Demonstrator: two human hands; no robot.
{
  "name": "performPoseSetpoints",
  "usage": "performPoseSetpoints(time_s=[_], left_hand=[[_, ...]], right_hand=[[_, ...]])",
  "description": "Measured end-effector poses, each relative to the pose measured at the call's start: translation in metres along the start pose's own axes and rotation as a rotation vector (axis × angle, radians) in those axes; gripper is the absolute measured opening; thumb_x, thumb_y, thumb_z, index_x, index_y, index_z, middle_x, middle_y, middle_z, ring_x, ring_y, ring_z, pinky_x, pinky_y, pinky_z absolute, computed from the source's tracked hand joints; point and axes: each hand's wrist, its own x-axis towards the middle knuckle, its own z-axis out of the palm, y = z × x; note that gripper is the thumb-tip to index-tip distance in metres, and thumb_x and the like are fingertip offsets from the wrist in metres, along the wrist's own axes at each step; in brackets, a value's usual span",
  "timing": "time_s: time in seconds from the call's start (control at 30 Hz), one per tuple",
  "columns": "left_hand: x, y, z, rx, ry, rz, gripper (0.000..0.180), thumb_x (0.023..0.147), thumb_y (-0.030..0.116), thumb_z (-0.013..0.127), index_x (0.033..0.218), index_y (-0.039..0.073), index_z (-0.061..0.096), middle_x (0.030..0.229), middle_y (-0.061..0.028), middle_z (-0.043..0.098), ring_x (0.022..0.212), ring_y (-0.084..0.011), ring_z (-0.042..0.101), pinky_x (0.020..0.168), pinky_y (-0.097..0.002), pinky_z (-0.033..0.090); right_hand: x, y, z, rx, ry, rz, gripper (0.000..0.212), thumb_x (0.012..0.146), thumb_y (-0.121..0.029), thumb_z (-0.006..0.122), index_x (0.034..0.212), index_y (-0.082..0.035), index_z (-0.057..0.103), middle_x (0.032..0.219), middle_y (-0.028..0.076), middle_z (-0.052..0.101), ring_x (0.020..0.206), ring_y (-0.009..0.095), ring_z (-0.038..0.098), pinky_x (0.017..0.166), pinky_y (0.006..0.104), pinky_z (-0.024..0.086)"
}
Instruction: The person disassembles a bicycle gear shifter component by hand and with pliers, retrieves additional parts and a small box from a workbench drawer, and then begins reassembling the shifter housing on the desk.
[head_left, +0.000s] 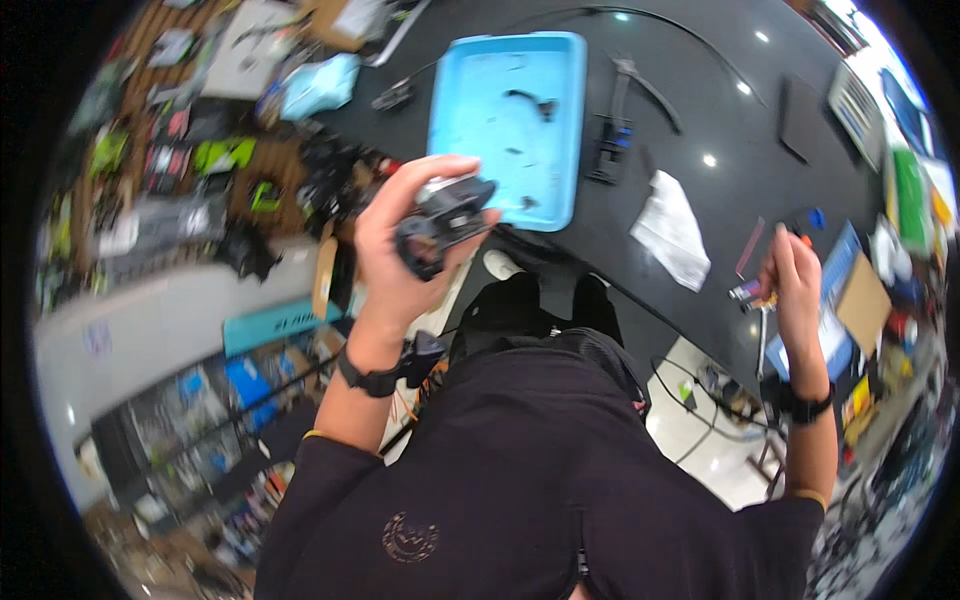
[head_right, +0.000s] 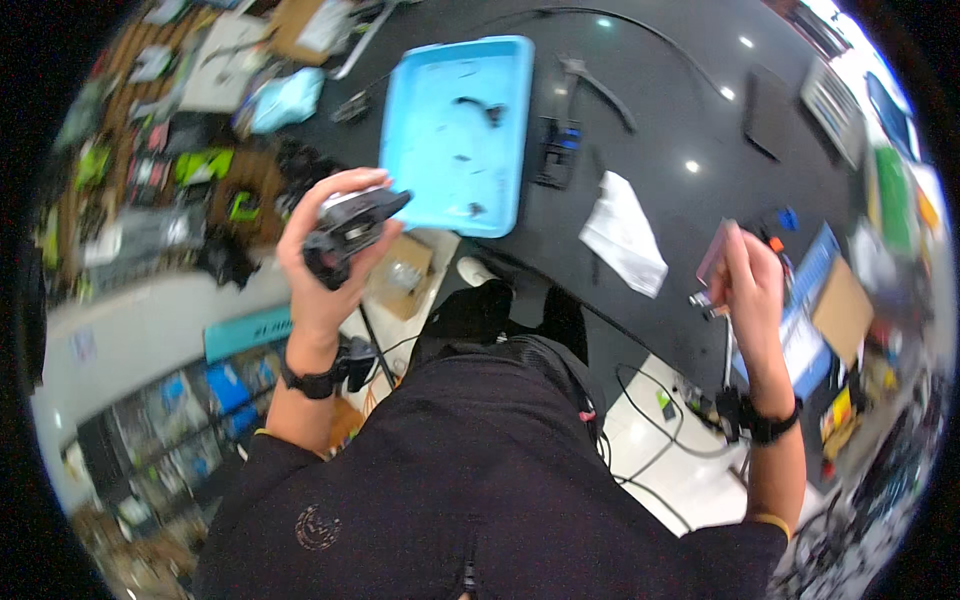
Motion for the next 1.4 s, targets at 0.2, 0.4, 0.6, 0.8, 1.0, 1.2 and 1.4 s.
performPoseSetpoints(time_s=[0.2, 0.4, 0.6, 0.8, 1.0, 1.2, 1.4], left_hand=[[-0.034, 0.019, -0.035, 0.186, 0.116, 0.071, 0.043, 0.069, 0.002, 0.083, 0.109, 0.005, 0.068, 0.106, -0.0091, 0.069, 0.096, -0.0213, 0.066, 0.086, -0.0326, 0.051], [-0.109, 0.037, -0.075, 0.344, 0.281, 0.115, 0.047, 0.068, 0.008, 0.083, 0.112, 0.004, 0.067, 0.107, -0.0115, 0.069, 0.097, -0.0255, 0.068, 0.085, -0.0336, 0.052], [-0.217, 0.055, -0.114, 0.285, 0.697, 0.016, 0.038, 0.074, 0.002, 0.082, 0.108, 0.001, 0.065, 0.107, -0.0119, 0.069, 0.097, -0.0214, 0.069, 0.087, -0.0342, 0.053], [-0.341, 0.057, -0.128, -0.114, 1.113, -0.073, 0.037, 0.082, -0.005, 0.075, 0.115, -0.002, 0.058, 0.114, -0.0143, 0.068, 0.107, -0.0219, 0.067, 0.095, -0.0348, 0.052], [-0.451, 0.075, -0.126, 0.031, 1.327, -0.007, 0.043, 0.079, -0.009, 0.076, 0.116, -0.003, 0.056, 0.119, -0.019, 0.065, 0.113, -0.0281, 0.065, 0.1, -0.0419, 0.052], [-0.541, 0.128, -0.117, 0.4, 1.497, 0.011, 0.049, 0.074, -0.005, 0.082, 0.115, -0.002, 0.057, 0.115, -0.0208, 0.067, 0.11, -0.0319, 0.066, 0.096, -0.0435, 0.053], [-0.583, 0.201, -0.07, 0.65, 1.511, -0.059, 0.051, 0.074, -0.003, 0.082, 0.118, -0.002, 0.056, 0.117, -0.0219, 0.066, 0.111, -0.0334, 0.066, 0.096, -0.0434, 0.053]], right_hand=[[-0.025, 0.026, 0.017, -0.141, -0.124, -0.012, 0.029, 0.103, -0.021, 0.054, 0.08, -0.004, 0.056, 0.073, 0.001, 0.06, 0.065, 0.006, 0.051, 0.059, 0.0227, 0.042], [-0.061, 0.036, 0.042, -0.189, -0.299, -0.068, 0.024, 0.103, -0.017, 0.054, 0.083, -0.004, 0.055, 0.073, 0.001, 0.058, 0.068, 0.008, 0.05, 0.064, 0.0245, 0.041], [-0.097, 0.025, 0.079, -0.21, -0.347, -0.102, 0.024, 0.103, -0.018, 0.053, 0.083, -0.004, 0.056, 0.077, 0.001, 0.059, 0.071, 0.008, 0.052, 0.067, 0.0237, 0.043], [-0.146, -0.004, 0.14, -0.324, -0.518, -0.161, 0.022, 0.102, -0.017, 0.055, 0.085, -0.004, 0.057, 0.078, 0.003, 0.062, 0.069, 0.008, 0.055, 0.065, 0.0228, 0.044], [-0.169, -0.021, 0.193, -0.514, -0.827, -0.221, 0.012, 0.096, -0.007, 0.063, 0.088, -0.005, 0.053, 0.074, -0.001, 0.056, 0.064, 0.007, 0.053, 0.062, 0.0213, 0.044], [-0.175, -0.051, 0.266, -0.64, -0.991, -0.305, 0.024, 0.101, -0.016, 0.059, 0.08, -0.007, 0.053, 0.063, 0.001, 0.058, 0.054, 0.005, 0.049, 0.051, 0.02, 0.037], [-0.191, -0.041, 0.332, -0.564, -1.265, -0.454, 0.025, 0.103, -0.016, 0.053, 0.082, -0.004, 0.054, 0.068, -0.003, 0.051, 0.056, 0.004, 0.041, 0.051, 0.0214, 0.032]])
